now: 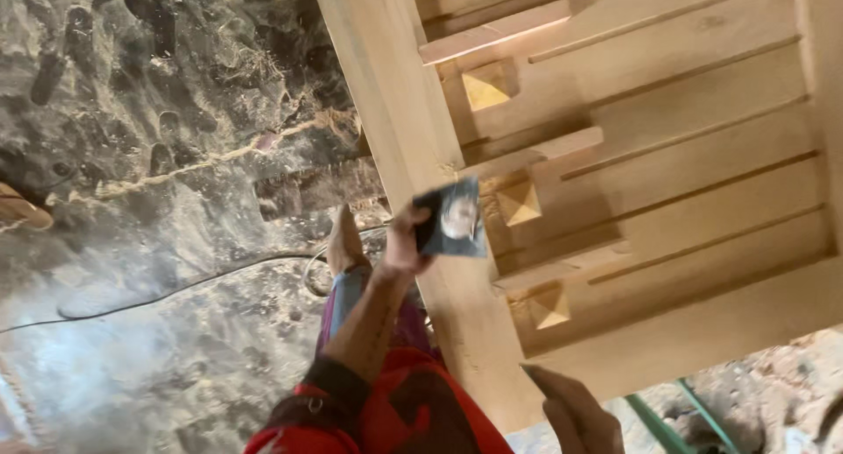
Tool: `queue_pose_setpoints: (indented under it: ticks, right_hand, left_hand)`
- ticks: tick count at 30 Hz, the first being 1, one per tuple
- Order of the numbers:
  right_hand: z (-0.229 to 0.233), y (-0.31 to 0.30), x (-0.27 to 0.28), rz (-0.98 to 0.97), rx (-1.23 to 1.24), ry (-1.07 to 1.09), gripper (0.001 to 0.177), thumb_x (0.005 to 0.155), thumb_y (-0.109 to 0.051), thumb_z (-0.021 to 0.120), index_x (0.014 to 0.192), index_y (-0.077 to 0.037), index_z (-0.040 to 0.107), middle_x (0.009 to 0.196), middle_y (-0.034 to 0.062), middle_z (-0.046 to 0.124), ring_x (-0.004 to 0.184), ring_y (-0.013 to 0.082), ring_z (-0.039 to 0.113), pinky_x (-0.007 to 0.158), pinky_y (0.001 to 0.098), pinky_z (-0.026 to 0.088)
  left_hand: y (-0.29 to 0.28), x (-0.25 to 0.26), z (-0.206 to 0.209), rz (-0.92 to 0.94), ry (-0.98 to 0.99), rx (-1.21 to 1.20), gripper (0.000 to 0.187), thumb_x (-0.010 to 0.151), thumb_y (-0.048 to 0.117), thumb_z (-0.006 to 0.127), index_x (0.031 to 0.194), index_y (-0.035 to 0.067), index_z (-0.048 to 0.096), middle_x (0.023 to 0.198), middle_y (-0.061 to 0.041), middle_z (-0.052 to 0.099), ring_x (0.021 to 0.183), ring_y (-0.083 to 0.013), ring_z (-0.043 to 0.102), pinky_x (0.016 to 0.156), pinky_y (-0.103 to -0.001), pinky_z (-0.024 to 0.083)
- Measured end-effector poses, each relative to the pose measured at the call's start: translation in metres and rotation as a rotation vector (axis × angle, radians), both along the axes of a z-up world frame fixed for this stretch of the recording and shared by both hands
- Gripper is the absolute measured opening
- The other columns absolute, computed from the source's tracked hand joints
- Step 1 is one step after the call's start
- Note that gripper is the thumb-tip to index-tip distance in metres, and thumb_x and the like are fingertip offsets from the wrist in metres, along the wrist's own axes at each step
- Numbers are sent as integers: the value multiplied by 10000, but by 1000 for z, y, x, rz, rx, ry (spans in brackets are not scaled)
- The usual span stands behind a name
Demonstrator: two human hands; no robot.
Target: The person uses a putty knife to apply a beige filler paste from a metal palette onto a wooden furniture frame. They carefully spread the filler into gaps and joints on the wooden structure, smoothing the surface with the tool.
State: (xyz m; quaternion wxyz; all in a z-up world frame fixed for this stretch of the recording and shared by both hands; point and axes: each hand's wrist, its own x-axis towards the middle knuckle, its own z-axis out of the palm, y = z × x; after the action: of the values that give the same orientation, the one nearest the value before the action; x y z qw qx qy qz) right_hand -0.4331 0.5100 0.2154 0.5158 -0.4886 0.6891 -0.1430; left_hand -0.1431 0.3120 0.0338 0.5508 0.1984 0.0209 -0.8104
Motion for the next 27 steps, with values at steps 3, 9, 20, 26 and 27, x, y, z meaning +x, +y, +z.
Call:
queue_pose_setpoints:
  ticks: [3, 9, 20, 26, 27]
  right_hand:
    - [2, 17, -50, 312, -86, -113, 405, 948, -36, 552, 1330, -16, 683, 1284, 175, 758, 1334, 291, 585, 1097, 382, 364]
    - [-9, 7, -83, 470, -91, 91, 444, 904, -57, 593, 1324, -115, 728, 1188, 91, 762, 1188, 207, 694, 1039, 346, 473]
    - [41, -137, -52, 587, 91, 131, 464, 876, -56, 628, 1332, -84, 710, 1288, 89, 688, 1221, 234, 631, 1009, 355, 523]
    - [11, -271, -98, 870, -54, 34, 380, 904, -92, 645, 1274, -41, 711, 1324, 109, 684, 1278, 269, 598, 1055, 392, 501]
    - [-2, -297, -102, 922, -112, 76, 388, 912, -89, 634, 1294, -52, 696, 1334, 116, 685, 1273, 269, 611, 1053, 389, 498]
  left_hand:
    - [61, -30, 5, 63, -105, 111, 531, 838, 190, 534, 1289, -85, 588, 1157, -183, 705, 1014, -277, 702, 948, -392, 569]
    - [104, -63, -34, 166, -138, 65, 484, 845, 144, 542, 1280, -60, 603, 1138, -152, 691, 1020, -270, 664, 941, -391, 536]
    - [145, -89, -77, 217, -815, -68, 453, 934, 67, 526, 1372, -45, 564, 1340, -158, 606, 1230, -255, 574, 1077, -380, 454]
    - [159, -100, -68, 405, -351, 143, 595, 806, 167, 576, 1346, -81, 531, 1263, -223, 655, 1168, -330, 652, 1062, -447, 495]
    - [159, -103, -65, 502, -361, 78, 635, 776, 188, 588, 1320, -137, 548, 1252, -262, 678, 1159, -371, 676, 1068, -459, 506]
